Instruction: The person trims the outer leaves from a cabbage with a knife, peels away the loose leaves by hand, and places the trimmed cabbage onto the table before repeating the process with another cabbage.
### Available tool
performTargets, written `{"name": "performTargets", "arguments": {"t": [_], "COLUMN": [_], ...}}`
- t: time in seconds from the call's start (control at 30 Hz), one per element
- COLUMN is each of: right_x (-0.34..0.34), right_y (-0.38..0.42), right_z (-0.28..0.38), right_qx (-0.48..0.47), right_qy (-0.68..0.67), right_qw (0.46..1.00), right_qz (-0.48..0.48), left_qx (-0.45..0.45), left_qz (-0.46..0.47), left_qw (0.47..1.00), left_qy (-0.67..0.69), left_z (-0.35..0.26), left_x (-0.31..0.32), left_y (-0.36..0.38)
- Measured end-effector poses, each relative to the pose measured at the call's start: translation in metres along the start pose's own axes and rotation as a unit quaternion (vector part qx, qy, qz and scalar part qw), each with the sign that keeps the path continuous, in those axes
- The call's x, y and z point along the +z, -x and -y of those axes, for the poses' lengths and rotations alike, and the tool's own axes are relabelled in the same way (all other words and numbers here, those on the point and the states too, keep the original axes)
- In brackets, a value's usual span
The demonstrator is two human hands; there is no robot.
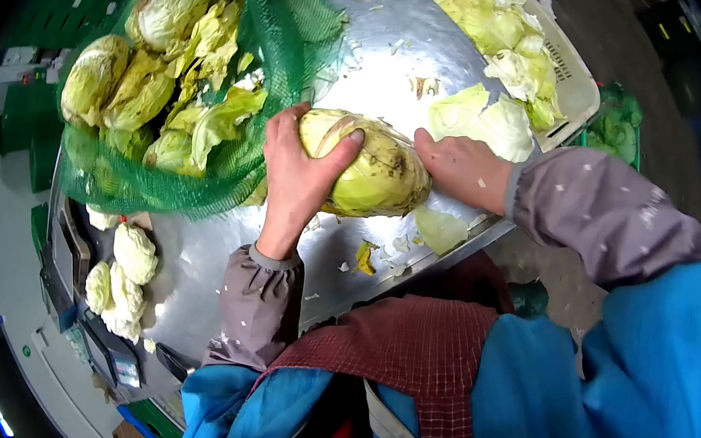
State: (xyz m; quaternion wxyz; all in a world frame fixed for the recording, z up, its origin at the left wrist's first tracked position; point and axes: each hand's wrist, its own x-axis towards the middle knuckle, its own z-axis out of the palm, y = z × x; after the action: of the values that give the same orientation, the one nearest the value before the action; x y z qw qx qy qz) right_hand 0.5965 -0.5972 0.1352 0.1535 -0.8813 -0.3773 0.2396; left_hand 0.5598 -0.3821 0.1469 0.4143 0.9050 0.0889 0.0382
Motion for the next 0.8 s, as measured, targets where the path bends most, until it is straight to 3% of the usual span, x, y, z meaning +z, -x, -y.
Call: {"name": "performTargets", "arguments": {"t": [0.1, 0.13, 0.23, 0.3, 0.37, 0.4, 0.47, 0.53, 0.57, 0.6, 0.67, 0.8], "right_x": [0.007, 0.022, 0.048, 0.040, 0.038, 0.049, 0.069, 0.097, 0.093, 0.083, 0.065, 0.045], "right_y": [0.000, -0.002, -0.010, -0.007, -0.011, -0.012, -0.019, -0.042, -0.044, -0.046, -0.040, -0.023], "right_z": [-0.002, -0.007, -0.020, -0.012, -0.014, -0.016, -0.022, -0.034, -0.029, -0.024, -0.009, 0.003], "right_qx": [0.047, 0.045, 0.044, 0.048, 0.045, 0.040, 0.026, -0.071, -0.046, -0.019, 0.041, 0.034], "right_qy": [0.014, 0.012, -0.014, -0.020, -0.020, -0.018, -0.004, -0.058, -0.084, -0.104, -0.069, -0.042], "right_qw": [0.998, 0.997, 0.997, 0.998, 0.999, 0.999, 0.997, 0.978, 0.983, 0.986, 0.990, 0.995], "right_qz": [0.050, 0.057, -0.054, -0.033, -0.011, -0.030, -0.078, -0.187, -0.156, -0.131, -0.112, -0.084], "left_qx": [0.045, 0.015, 0.013, -0.019, -0.057, -0.099, -0.059, -0.011, -0.014, -0.037, -0.025, -0.025], "left_qz": [-0.015, 0.008, 0.022, 0.045, 0.095, 0.133, 0.101, 0.066, 0.042, 0.108, 0.113, 0.110], "left_qw": [0.997, 1.000, 1.000, 0.999, 0.992, 0.979, 0.989, 0.998, 0.999, 0.992, 0.988, 0.994], "left_qy": [-0.059, 0.000, 0.000, -0.022, 0.066, 0.122, 0.092, 0.010, -0.014, 0.053, 0.102, 0.000], "left_z": [0.001, 0.005, 0.008, 0.007, 0.018, 0.025, 0.033, 0.023, 0.022, 0.010, 0.015, 0.020], "left_x": [0.000, -0.002, -0.003, -0.004, -0.015, -0.019, -0.020, -0.017, -0.016, -0.023, -0.024, -0.025], "left_y": [0.002, -0.003, -0.011, -0.018, -0.029, -0.032, -0.039, -0.049, -0.057, -0.064, -0.070, -0.060]}}
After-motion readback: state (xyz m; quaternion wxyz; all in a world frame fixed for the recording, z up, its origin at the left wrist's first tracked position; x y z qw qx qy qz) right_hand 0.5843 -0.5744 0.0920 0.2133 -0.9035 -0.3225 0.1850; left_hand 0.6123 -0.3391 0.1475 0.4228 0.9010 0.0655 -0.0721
